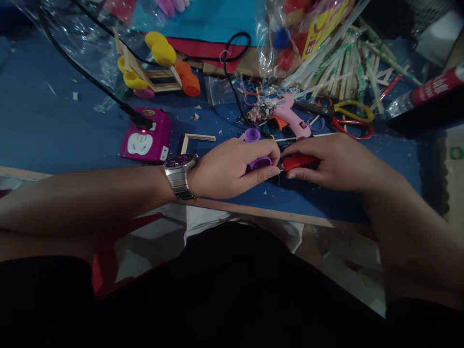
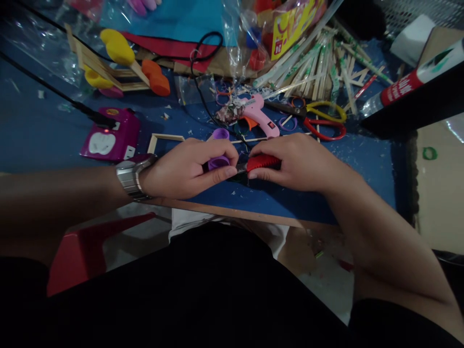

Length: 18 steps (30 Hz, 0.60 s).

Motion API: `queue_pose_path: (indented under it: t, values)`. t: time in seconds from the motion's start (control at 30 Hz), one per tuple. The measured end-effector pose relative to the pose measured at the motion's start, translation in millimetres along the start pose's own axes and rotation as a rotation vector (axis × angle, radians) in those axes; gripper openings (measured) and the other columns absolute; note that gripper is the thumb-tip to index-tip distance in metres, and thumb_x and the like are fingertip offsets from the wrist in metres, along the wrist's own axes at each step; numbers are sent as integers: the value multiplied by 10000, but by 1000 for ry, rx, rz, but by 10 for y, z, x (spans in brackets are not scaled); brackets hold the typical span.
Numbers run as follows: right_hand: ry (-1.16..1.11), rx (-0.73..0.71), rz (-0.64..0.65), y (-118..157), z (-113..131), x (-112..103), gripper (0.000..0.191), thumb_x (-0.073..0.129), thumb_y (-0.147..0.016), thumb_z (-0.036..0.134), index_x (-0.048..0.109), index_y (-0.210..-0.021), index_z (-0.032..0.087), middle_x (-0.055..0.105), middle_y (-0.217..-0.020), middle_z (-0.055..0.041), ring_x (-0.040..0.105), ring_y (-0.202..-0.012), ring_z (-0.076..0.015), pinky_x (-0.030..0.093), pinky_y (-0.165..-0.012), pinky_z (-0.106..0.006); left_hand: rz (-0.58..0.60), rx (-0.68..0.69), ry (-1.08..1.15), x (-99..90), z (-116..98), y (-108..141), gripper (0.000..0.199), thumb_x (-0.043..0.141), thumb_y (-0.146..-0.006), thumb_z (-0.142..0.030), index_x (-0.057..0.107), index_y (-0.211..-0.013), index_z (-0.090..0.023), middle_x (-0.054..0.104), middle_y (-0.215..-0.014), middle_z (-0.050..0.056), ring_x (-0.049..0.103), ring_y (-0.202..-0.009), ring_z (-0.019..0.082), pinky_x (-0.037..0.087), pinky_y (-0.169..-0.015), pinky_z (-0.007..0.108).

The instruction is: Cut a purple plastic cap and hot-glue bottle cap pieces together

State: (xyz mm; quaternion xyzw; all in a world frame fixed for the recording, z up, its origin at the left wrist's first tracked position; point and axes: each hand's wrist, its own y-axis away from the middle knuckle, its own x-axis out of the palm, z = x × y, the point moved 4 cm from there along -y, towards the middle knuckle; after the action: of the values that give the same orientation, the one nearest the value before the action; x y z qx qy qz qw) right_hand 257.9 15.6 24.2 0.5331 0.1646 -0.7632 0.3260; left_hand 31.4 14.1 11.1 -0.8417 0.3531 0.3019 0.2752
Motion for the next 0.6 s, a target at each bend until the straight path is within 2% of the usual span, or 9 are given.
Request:
queue_pose_path:
  t: [0.37,0.6]
  values:
    - [12,-36,-25,2,-4,8,446,624,-1054,660,817,-1337,375,884,-1121,-48,824,-972,-352,572,-775,-446,-4,-17,-2,-10,-16,0,199,619,-1065,-425,653,-1015,-235,755,-834,-9,644,-669,164,410,-673,322]
    - [33,-11,14,8,-5,9,477,648,-1028,679,818,-1313,337,876,-1178,-77,824,-1028,-372,574,-814,-465,94,16,-53,24,-28,17,154,639,-1053,-388,659,-1040,-236,718,-793,-6,653,-676,178,404,-681,337]
